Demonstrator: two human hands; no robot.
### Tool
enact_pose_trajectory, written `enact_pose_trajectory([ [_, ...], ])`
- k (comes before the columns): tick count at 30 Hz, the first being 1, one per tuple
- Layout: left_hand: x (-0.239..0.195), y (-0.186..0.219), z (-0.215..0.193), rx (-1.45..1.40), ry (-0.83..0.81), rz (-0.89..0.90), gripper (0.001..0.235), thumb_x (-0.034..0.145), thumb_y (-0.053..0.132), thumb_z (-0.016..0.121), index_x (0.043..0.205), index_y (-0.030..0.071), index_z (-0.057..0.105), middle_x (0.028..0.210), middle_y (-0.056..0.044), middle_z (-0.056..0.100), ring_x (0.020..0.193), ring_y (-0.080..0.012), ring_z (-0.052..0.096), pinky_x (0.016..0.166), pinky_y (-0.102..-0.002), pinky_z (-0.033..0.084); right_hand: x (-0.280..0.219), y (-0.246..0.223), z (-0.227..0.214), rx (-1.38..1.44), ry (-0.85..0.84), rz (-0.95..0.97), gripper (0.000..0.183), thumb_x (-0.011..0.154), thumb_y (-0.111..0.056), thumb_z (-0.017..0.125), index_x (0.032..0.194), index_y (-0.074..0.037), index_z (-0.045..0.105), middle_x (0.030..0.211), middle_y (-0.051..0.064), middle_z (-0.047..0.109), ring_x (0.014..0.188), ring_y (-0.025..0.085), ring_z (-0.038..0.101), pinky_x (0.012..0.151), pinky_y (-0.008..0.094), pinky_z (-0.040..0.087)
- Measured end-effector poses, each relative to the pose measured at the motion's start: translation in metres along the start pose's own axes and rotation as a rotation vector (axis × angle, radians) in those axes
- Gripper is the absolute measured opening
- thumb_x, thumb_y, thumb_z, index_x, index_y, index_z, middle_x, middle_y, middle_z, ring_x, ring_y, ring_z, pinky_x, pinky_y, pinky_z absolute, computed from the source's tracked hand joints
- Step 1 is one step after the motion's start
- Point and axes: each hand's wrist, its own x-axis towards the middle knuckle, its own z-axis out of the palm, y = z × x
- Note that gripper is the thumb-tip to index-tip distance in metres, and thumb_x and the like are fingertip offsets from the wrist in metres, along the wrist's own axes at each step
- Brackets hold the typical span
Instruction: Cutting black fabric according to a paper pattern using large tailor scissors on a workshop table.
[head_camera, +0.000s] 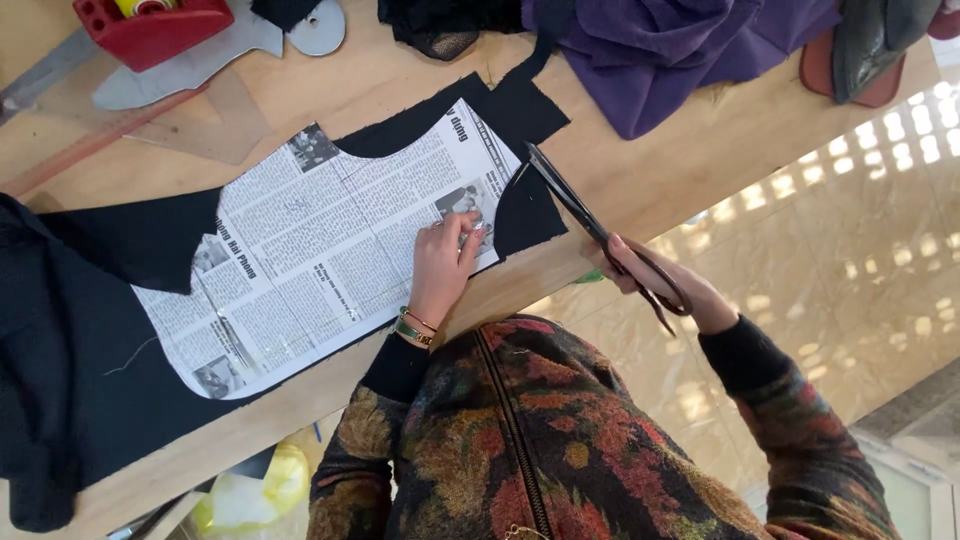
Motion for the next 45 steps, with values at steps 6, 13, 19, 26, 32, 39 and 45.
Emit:
enact_pose_trajectory([
  [6, 0.002, 0.008, 0.005, 0.101, -0.029, -0.042, 0.013, 0.107, 0.031, 0.057, 0.11, 0.019, 0.053, 0.105, -0.011, 0.076, 0.092, -0.0299, 0.073, 0.086, -0.045, 0.051, -0.027, -0.055, 0.022, 0.113, -0.062, 0.06, 0.079, 0.102, -0.075, 0.016, 0.087, -0.004, 0.049, 0.066, -0.001, 0.031, 0.055, 0.008, 0.029, 0.05, 0.02, 0.029],
  [13, 0.047, 0.018, 0.012, 0.469, 0.004, 0.146, 0.018, 0.106, 0.037, 0.059, 0.115, 0.022, 0.061, 0.123, -0.004, 0.069, 0.103, -0.0213, 0.068, 0.086, -0.04, 0.052, -0.017, -0.025, 0.003, 0.089, -0.082, 0.021, 0.071, 0.104, -0.067, 0.022, 0.109, -0.002, 0.049, 0.081, 0.004, 0.041, 0.061, 0.008, 0.033, 0.054, 0.02, 0.031],
  [19, 0.088, 0.031, 0.002, 0.52, -0.054, 0.091, 0.022, 0.104, 0.015, 0.063, 0.126, 0.013, 0.067, 0.146, -0.011, 0.054, 0.109, -0.0278, 0.063, 0.085, -0.04, 0.055, -0.005, -0.004, -0.009, 0.105, -0.123, -0.007, 0.075, 0.103, -0.066, 0.026, 0.139, -0.001, 0.039, 0.084, 0.006, 0.042, 0.061, 0.009, 0.031, 0.054, 0.023, 0.031],
  [26, 0.09, -0.001, 0.022, 0.469, -0.024, 0.102, 0.028, 0.105, 0.022, 0.059, 0.133, 0.017, 0.059, 0.151, -0.004, 0.049, 0.108, -0.0257, 0.054, 0.082, -0.041, 0.052, 0.0, -0.025, 0.006, 0.132, -0.077, -0.071, 0.062, 0.107, -0.059, 0.028, 0.129, -0.004, 0.046, 0.082, 0.003, 0.042, 0.059, 0.006, 0.031, 0.05, 0.019, 0.028],
  [32, 0.09, -0.002, 0.025, 0.483, -0.034, 0.07, 0.03, 0.105, 0.024, 0.06, 0.134, 0.019, 0.058, 0.152, -0.002, 0.049, 0.107, -0.0251, 0.055, 0.084, -0.043, 0.051, 0.008, -0.013, 0.001, 0.145, -0.095, -0.081, 0.067, 0.105, -0.063, 0.027, 0.133, -0.005, 0.045, 0.08, 0.004, 0.043, 0.058, 0.006, 0.03, 0.049, 0.019, 0.03],
  [39, 0.089, 0.0, 0.025, 0.463, -0.04, 0.031, 0.03, 0.106, 0.024, 0.057, 0.136, 0.018, 0.058, 0.153, -0.003, 0.049, 0.107, -0.0243, 0.056, 0.086, -0.042, 0.048, 0.005, -0.033, 0.008, 0.11, -0.078, -0.082, 0.066, 0.106, -0.059, 0.025, 0.137, -0.003, 0.042, 0.082, 0.004, 0.045, 0.058, 0.006, 0.032, 0.049, 0.02, 0.032],
  [45, 0.089, -0.002, 0.025, 0.459, -0.057, 0.03, 0.031, 0.107, 0.024, 0.056, 0.137, 0.018, 0.057, 0.153, -0.004, 0.049, 0.108, -0.0253, 0.057, 0.086, -0.042, 0.047, 0.006, -0.038, 0.013, 0.02, -0.001, -0.093, 0.063, 0.107, -0.057, 0.027, 0.132, -0.004, 0.049, 0.08, 0.003, 0.043, 0.059, 0.006, 0.031, 0.05, 0.02, 0.029],
])
